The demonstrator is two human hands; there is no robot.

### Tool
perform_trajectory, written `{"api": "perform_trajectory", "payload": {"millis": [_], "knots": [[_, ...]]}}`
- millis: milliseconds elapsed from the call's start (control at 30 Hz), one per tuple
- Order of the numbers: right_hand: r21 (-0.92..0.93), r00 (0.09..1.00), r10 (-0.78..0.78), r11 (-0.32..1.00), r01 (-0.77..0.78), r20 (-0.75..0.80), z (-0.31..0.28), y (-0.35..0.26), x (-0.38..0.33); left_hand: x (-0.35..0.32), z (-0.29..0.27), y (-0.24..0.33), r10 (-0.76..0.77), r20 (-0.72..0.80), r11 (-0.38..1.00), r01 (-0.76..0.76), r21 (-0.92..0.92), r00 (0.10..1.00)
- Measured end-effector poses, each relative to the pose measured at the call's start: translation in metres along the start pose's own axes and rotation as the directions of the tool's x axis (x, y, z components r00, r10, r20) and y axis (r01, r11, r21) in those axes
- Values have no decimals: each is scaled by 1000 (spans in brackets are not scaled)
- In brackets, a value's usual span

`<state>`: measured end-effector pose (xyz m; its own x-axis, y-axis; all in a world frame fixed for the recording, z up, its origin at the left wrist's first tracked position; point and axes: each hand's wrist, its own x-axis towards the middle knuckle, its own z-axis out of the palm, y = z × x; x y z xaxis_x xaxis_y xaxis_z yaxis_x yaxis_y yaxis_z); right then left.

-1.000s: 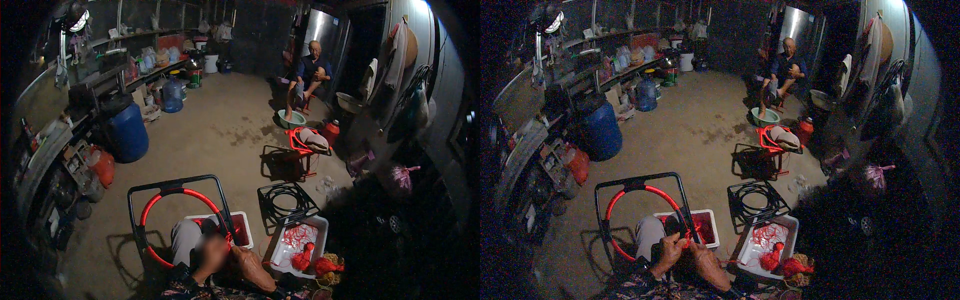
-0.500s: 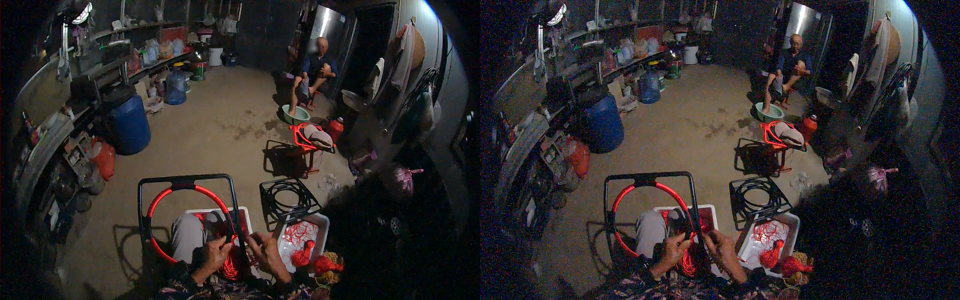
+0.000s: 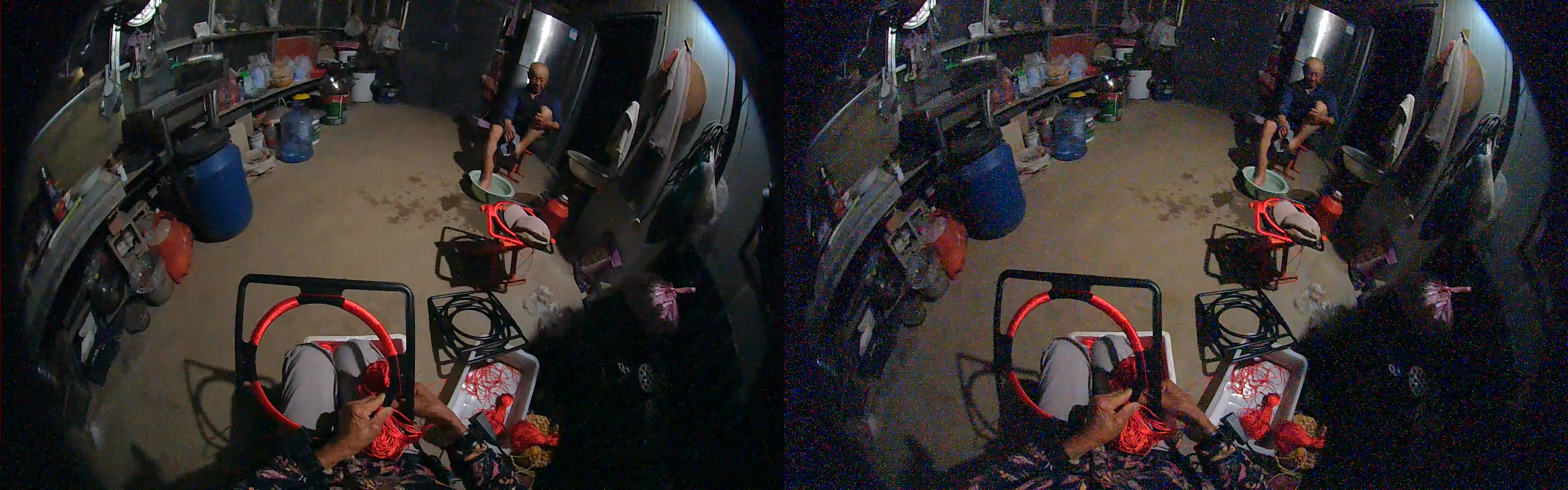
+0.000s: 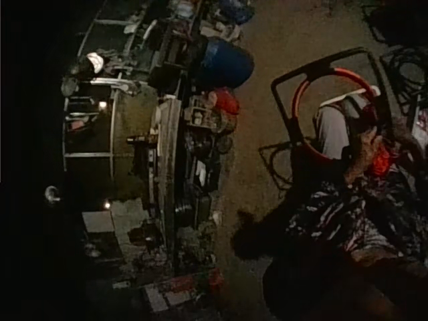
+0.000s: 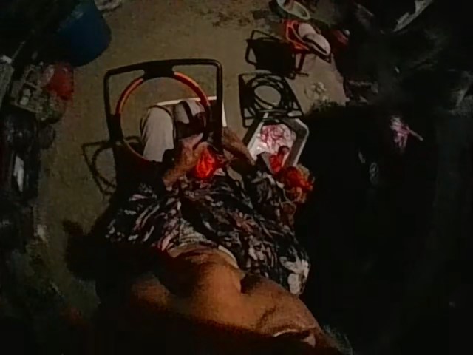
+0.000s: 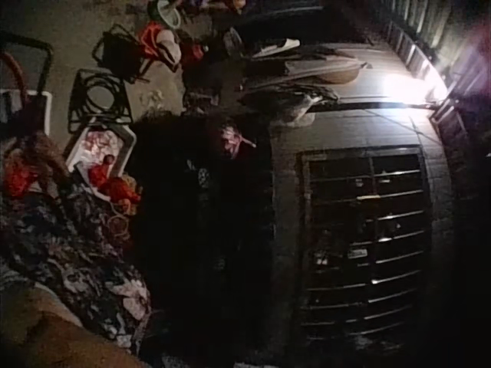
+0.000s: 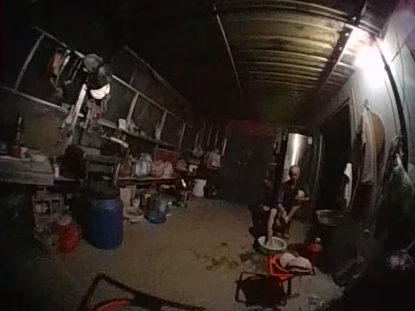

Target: Wrapping red string around a black circular frame to create a decoration.

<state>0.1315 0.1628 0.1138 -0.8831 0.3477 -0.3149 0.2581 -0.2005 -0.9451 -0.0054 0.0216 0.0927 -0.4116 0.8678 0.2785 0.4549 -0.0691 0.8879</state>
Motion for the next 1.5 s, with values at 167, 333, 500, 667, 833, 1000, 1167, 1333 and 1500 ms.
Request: {"api": "perform_trajectory", "payload": {"millis": [167, 333, 500, 667, 833, 1000, 1167, 1333, 1500], "knots": [[251, 988, 59, 968, -22, -143, 16, -3, -9, 3, -4, 27, 31, -31, 999, -30, 32, 999], [241, 997, 66, 969, -57, -29, -8, 8, -4, -8, 0, 29, 170, -106, 977, -153, 150, 980], [331, 993, 60, 939, -91, 102, -23, 6, 49, -8, -6, 27, -51, 71, 990, 60, -129, 996], [444, 993, 93, 888, -117, 76, -22, 34, 62, -13, -2, 13, -152, 181, 967, 184, -178, 972], [413, 967, 113, 911, -8, -229, -40, 51, 55, -19, 10, -8, -283, 227, 914, 334, -230, 932], [-61, 795, -278, 954, 292, -539, -15, -12, 34, -15, 5, -6, -291, 236, 945, 317, -80, 927], [-1000, 886, -464, -2, -2, -1, 15, -30, 50, 0, -5, 5, -247, 252, 967, 223, 121, 936], [-977, 787, -589, -24, 211, 184, 46, -21, 67, -17, 5, -25, -333, 290, 928, 258, 268, 897], [-723, 795, -602, 518, 457, 71, 67, -38, 65, -6, -8, 23, 310, -260, 950, -304, 67, 914]]}}
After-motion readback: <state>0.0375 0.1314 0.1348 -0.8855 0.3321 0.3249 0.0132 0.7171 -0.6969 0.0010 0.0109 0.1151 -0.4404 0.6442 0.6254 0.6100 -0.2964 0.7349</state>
